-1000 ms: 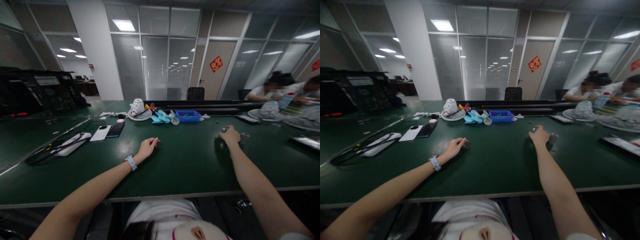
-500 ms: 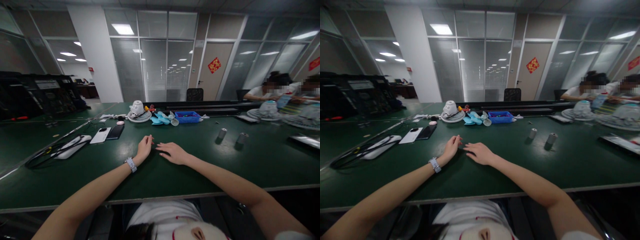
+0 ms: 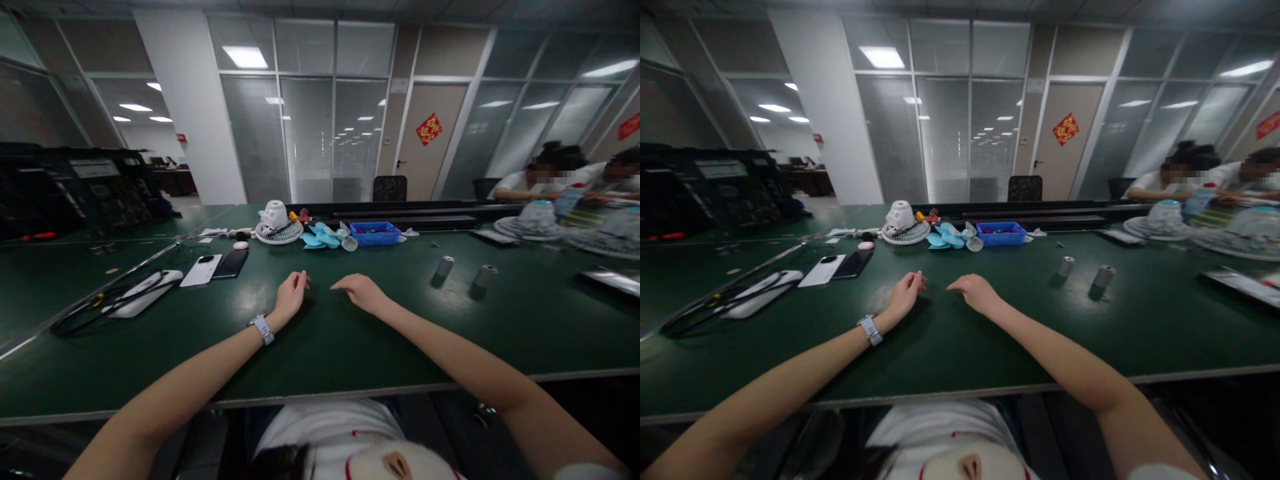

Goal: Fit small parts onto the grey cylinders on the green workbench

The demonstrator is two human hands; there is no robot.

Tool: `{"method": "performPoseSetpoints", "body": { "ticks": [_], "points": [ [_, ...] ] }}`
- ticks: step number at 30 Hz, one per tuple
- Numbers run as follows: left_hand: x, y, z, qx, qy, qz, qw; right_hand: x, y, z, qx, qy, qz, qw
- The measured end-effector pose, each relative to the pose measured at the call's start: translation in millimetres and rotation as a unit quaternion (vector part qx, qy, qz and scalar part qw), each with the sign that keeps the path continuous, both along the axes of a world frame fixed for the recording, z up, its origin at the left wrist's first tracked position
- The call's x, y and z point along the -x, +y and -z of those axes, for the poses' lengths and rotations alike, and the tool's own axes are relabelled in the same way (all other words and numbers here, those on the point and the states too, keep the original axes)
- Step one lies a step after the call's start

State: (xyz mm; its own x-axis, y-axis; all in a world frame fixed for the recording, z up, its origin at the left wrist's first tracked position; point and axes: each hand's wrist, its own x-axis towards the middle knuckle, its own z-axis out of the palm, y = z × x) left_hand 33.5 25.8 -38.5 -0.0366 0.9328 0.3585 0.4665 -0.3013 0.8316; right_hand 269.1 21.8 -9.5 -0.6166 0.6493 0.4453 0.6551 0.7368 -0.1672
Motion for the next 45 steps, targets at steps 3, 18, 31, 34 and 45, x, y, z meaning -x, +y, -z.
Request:
{"method": "performPoseSetpoints", "body": {
  "ticks": [3,18,31,34,45],
  "points": [
    [-0.4,-0.9,-1.1,0.0,0.001,0.005,1.0,-50.5,22.3,-18.8,-0.079,0.008,0.155,0.985],
    [-0.4,-4.8,-4.7,0.009,0.015,0.017,1.0,-224.6,40.9,-23.7,-0.07,0.112,0.582,0.802],
    [-1.7,-2.6,-3.2,0.006,0.013,0.019,1.0,-225.5,40.5,-14.7,-0.089,0.145,0.567,0.806],
    [-1.8,-4.2,-4.6,0.005,0.016,0.02,1.0,-225.1,41.0,-15.3,-0.072,0.142,0.572,0.804],
    [-1.3,-5.3,-5.1,0.004,0.013,0.022,1.0,-218.7,36.8,-19.8,-0.034,0.121,0.601,0.789]
  ]
}}
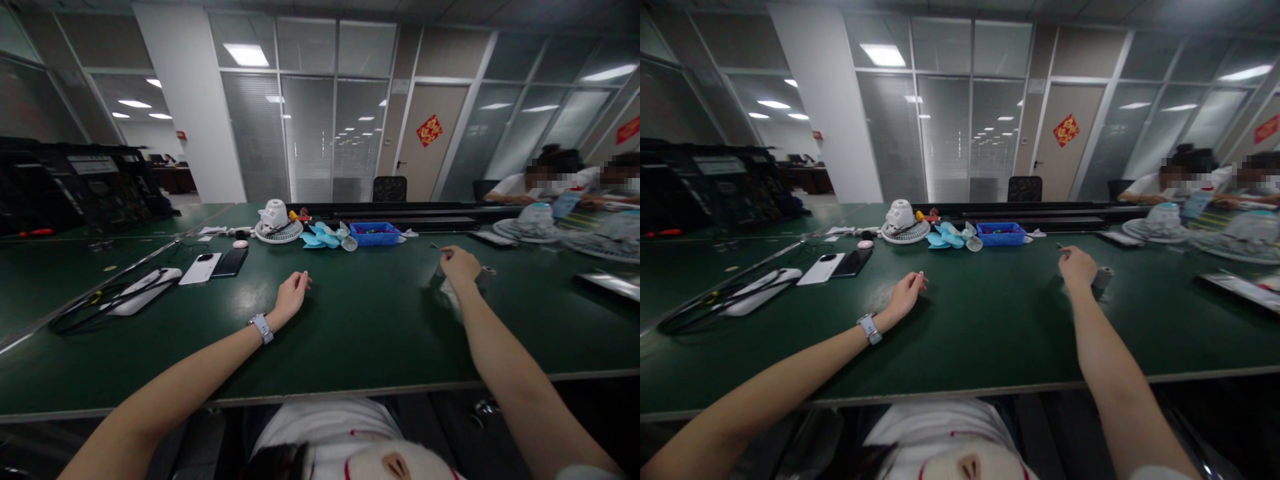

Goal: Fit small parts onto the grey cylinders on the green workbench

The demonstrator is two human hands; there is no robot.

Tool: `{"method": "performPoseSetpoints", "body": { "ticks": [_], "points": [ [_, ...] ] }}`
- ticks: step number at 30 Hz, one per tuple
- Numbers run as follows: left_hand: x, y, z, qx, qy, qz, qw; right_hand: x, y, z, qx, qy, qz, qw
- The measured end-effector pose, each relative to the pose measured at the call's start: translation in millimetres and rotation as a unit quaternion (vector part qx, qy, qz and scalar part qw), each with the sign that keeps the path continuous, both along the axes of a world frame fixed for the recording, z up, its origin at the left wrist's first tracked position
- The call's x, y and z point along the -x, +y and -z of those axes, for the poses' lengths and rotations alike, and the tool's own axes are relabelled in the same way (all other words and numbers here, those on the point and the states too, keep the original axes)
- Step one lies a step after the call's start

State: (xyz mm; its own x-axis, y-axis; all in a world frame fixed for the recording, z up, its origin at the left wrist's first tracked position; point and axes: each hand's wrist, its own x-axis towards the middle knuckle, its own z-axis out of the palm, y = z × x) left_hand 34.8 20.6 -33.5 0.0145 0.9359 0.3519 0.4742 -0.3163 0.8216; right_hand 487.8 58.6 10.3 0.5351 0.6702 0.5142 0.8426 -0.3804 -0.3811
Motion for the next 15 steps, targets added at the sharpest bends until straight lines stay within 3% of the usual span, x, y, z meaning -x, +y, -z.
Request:
{"method": "performPoseSetpoints", "body": {
  "ticks": [15],
  "points": [
    [-1.1,-0.7,-1.1,0.003,0.003,0.002,1.0,-6.7,4.5,3.8,0.012,0.027,-0.006,1.0]
  ]
}}
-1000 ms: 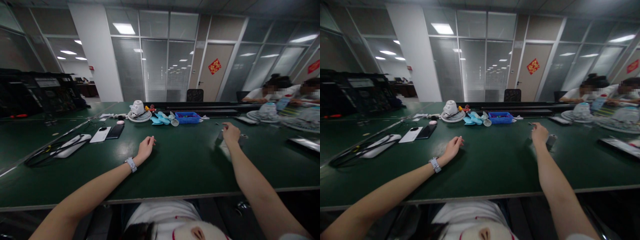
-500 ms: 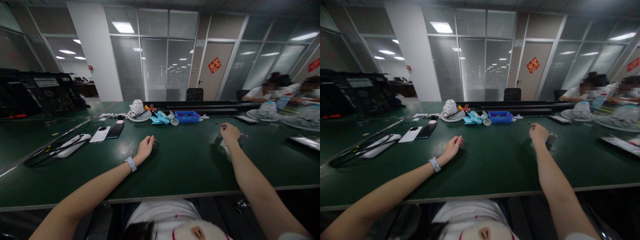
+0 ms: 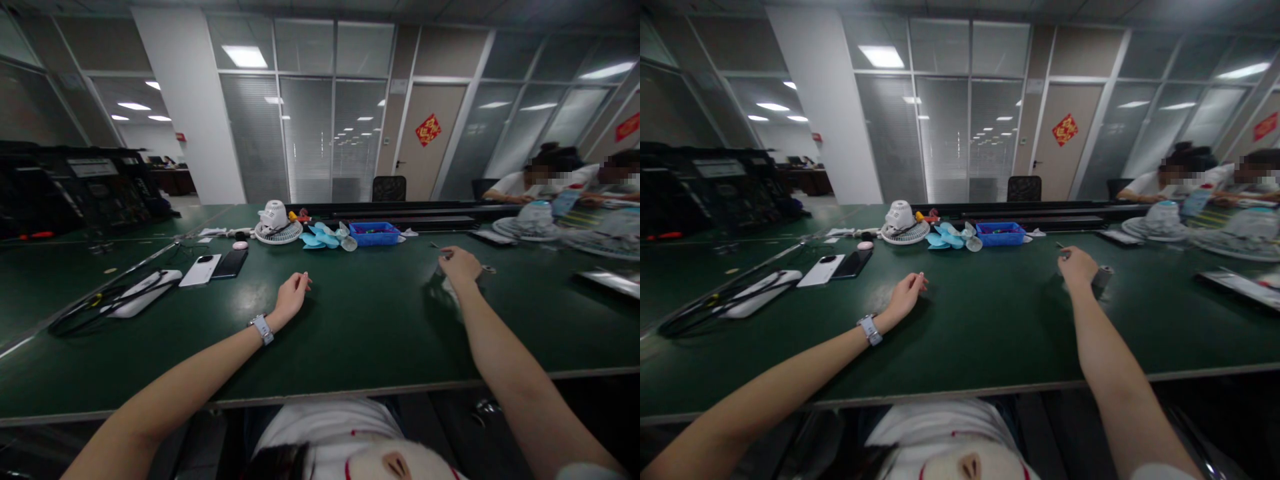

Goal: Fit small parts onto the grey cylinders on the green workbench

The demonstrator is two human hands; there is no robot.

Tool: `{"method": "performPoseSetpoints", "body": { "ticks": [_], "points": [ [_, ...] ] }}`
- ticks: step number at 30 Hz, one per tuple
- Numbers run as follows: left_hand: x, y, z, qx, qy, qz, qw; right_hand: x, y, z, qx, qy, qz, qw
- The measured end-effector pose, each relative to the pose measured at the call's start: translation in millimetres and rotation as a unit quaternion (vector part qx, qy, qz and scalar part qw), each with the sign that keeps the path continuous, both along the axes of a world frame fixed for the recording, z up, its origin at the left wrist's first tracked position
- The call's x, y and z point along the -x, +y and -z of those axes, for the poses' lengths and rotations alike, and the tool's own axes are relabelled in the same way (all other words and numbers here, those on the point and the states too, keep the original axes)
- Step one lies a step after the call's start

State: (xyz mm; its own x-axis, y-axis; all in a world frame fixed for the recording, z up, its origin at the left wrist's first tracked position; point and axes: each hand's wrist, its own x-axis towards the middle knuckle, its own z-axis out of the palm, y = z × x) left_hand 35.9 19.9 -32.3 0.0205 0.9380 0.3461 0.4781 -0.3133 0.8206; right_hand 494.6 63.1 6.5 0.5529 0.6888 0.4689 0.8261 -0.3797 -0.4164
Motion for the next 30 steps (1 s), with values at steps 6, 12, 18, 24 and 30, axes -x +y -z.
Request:
{"method": "performPoseSetpoints", "body": {
  "ticks": [6,12,18,24,30],
  "points": [
    [0.7,0.4,0.8,-0.008,-0.002,0.003,1.0,-0.1,-1.1,-0.1,-0.002,0.002,-0.004,1.0],
    [0.9,-0.4,-0.4,-0.006,0.004,-0.002,1.0,-0.3,-0.1,1.5,0.019,0.0,0.019,1.0],
    [1.2,-0.3,-1.0,-0.004,0.013,-0.004,1.0,-8.9,3.0,11.2,0.076,0.051,0.032,0.995],
    [-0.8,-1.3,-0.2,-0.019,0.017,0.002,1.0,37.6,4.1,4.7,0.031,-0.004,-0.032,0.999],
    [-2.9,-8.6,-3.6,-0.06,0.054,0.066,0.995,173.9,-18.6,5.4,-0.01,0.021,-0.38,0.925]
  ]
}}
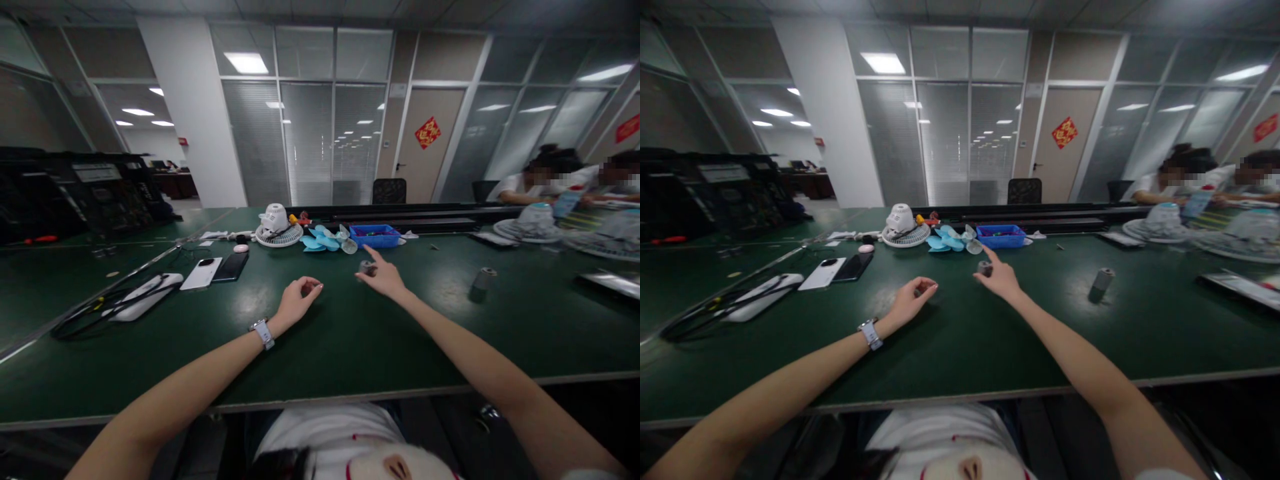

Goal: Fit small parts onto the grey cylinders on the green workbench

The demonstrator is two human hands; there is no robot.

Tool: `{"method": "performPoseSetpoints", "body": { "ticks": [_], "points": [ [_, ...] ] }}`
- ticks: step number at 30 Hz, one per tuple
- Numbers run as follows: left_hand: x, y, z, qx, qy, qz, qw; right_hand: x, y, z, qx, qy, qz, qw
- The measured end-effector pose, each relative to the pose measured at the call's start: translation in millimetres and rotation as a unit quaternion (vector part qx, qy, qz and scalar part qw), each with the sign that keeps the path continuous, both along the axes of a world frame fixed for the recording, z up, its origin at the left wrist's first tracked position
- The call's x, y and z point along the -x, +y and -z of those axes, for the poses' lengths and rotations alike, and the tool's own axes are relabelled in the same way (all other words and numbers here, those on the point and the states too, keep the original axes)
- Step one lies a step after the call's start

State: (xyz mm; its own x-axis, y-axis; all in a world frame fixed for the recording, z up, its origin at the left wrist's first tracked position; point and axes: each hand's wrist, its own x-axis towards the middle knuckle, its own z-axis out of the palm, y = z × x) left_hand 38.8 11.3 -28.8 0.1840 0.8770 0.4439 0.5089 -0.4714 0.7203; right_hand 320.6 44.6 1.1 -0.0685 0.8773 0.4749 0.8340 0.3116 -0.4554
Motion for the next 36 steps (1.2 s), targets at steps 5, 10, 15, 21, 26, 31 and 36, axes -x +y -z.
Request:
{"method": "performPoseSetpoints", "body": {
  "ticks": [5,10,15,21,26,31,36],
  "points": [
    [-4.6,-10.1,-9.7,-0.067,0.037,0.037,0.996,69.6,-42.3,9.1,0.045,0.071,-0.186,0.979],
    [-6.0,-12.9,-16.0,-0.08,0.059,0.073,0.992,81.0,-58.9,11.8,0.07,0.068,-0.241,0.966],
    [-4.2,-8.3,-16.5,-0.08,0.06,0.073,0.992,80.8,-58.3,12.0,0.057,0.044,-0.247,0.966],
    [-5.7,-4.2,-20.6,-0.094,0.059,0.1,0.989,81.3,-55.2,17.8,0.026,0.008,-0.259,0.965],
    [-9.0,-5.8,-26.0,-0.12,0.054,0.08,0.988,82.5,-54.2,21.2,0.022,0.012,-0.245,0.969],
    [-8.0,-7.7,-28.4,-0.131,0.026,0.024,0.991,84.5,-54.2,21.4,0.051,0.022,-0.232,0.971],
    [3.4,3.3,-15.5,-0.096,0.023,-0.049,0.994,83.2,-52.5,25.1,0.058,0.065,-0.237,0.968]
  ]
}}
